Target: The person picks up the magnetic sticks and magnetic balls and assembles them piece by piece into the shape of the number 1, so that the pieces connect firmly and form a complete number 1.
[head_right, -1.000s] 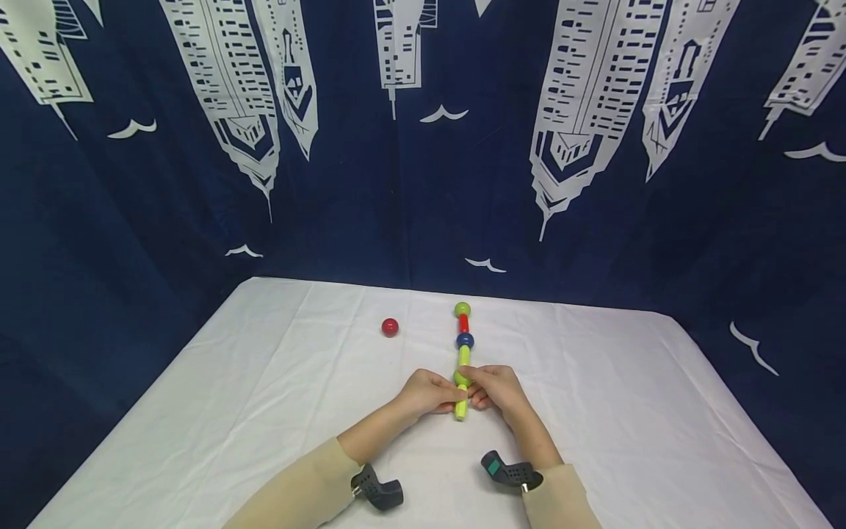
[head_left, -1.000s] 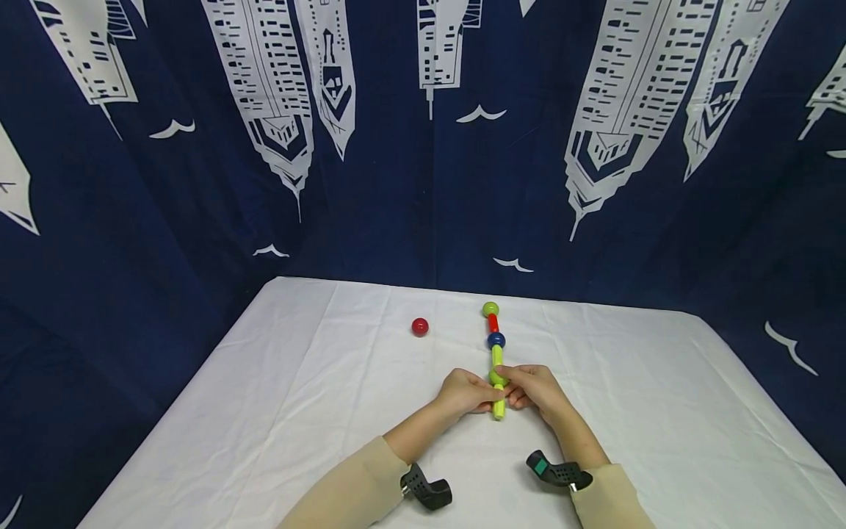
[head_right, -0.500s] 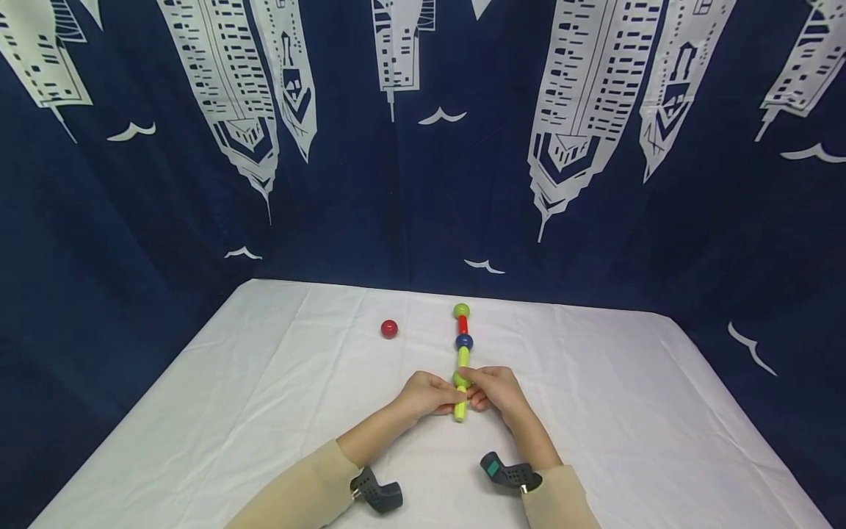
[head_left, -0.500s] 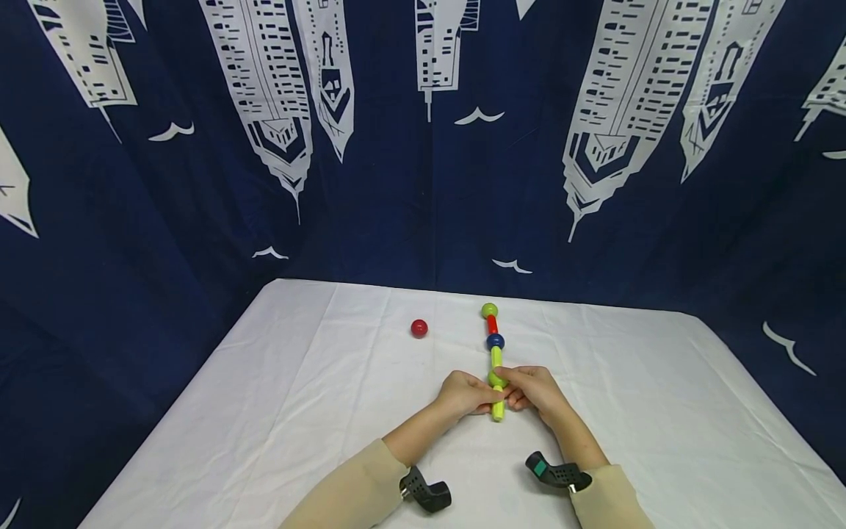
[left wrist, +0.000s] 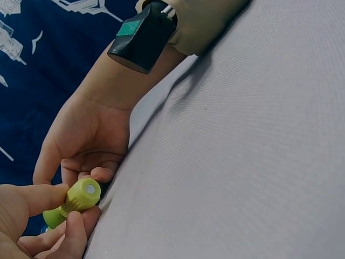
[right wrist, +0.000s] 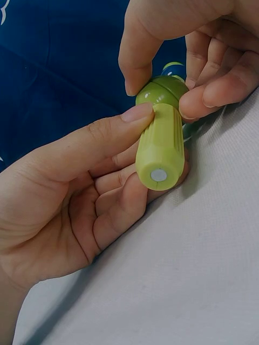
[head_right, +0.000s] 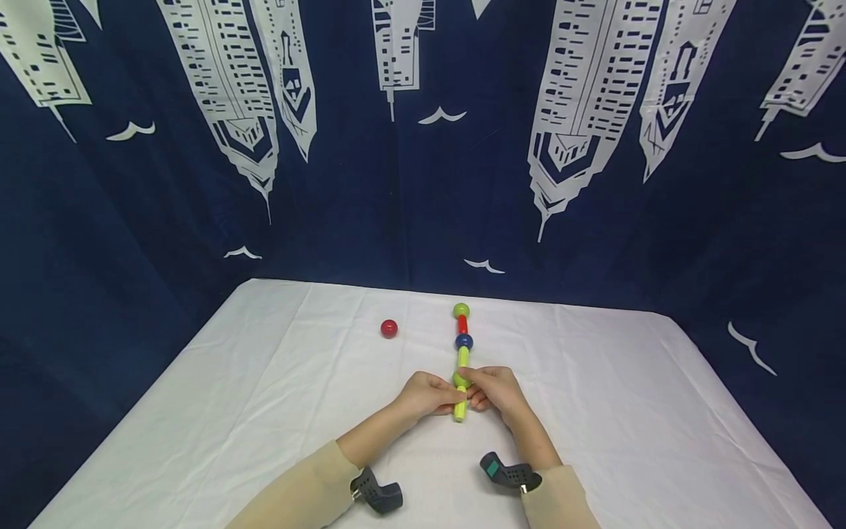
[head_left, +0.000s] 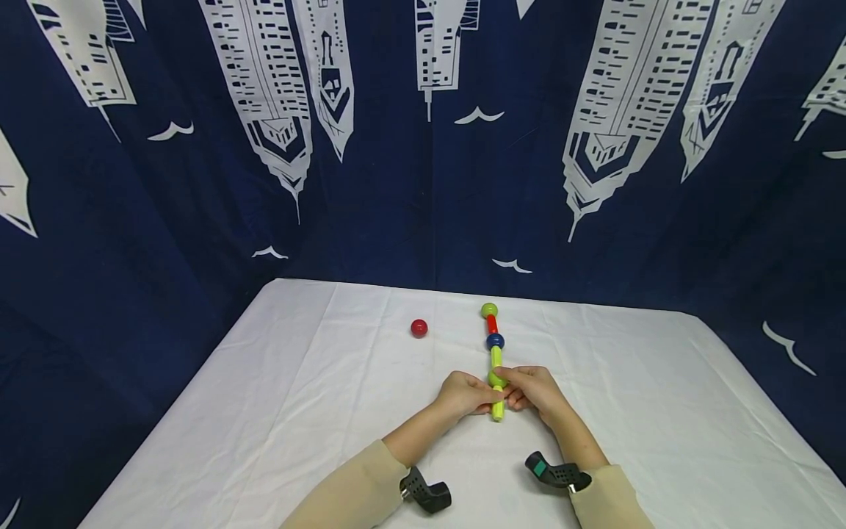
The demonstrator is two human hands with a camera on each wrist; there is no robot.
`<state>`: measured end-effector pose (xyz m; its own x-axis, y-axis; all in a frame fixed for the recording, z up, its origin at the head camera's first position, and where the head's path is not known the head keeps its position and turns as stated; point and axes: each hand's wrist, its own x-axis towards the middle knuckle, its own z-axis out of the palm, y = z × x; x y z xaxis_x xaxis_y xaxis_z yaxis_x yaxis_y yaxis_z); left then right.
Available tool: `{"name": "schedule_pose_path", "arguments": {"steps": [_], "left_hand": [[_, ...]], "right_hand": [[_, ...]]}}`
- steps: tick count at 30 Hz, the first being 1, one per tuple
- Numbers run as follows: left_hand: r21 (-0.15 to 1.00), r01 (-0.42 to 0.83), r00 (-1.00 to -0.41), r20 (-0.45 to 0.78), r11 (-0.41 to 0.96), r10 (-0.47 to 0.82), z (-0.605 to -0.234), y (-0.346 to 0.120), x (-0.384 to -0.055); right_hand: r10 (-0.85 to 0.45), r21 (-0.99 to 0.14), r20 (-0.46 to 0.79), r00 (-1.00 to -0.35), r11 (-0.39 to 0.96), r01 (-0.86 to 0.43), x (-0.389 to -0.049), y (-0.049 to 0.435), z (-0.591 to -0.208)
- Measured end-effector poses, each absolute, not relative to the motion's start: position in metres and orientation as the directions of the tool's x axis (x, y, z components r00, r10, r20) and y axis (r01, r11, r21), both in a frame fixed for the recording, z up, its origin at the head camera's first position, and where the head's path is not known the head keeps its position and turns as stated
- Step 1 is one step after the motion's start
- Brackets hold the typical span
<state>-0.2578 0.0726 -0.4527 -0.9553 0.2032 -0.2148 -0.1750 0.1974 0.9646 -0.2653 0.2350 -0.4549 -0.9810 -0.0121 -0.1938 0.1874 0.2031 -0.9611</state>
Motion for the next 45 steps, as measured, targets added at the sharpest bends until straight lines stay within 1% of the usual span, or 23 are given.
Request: {"name": "schedule_pose_path", "arguments": {"steps": [16,22,28,36,45], "left_hand": [[0.97,-0.174,-0.961,-0.206,0.172,0.187,-0.455,0.074,-0.258],[0.973,-0.184,-0.958,-0.21,0.143,0.196,-0.454,0.074,-0.26],[0.971,-0.189,-0.957,-0.216,0.147,0.196,-0.454,0.073,-0.263],[0.973,-0.188,-0.955,-0.214,0.136,0.207,-0.451,0.07,-0.267],[0.971,-0.214,-0.949,-0.233,0.109,0.212,-0.453,0.072,-0.271]], "right_hand": [[0.004,-0.956,-0.175,-0.985,0.239,0.171,-0.264,0.235,-0.454],[0.034,-0.95,-0.188,-0.982,0.249,0.19,-0.261,0.235,-0.451],[0.035,-0.945,-0.207,-0.978,0.25,0.21,-0.254,0.234,-0.446],[-0.007,-0.936,-0.221,-0.975,0.282,0.21,-0.241,0.229,-0.439],[-0.072,-0.942,-0.238,-0.969,0.261,0.212,-0.238,0.229,-0.44]]}}
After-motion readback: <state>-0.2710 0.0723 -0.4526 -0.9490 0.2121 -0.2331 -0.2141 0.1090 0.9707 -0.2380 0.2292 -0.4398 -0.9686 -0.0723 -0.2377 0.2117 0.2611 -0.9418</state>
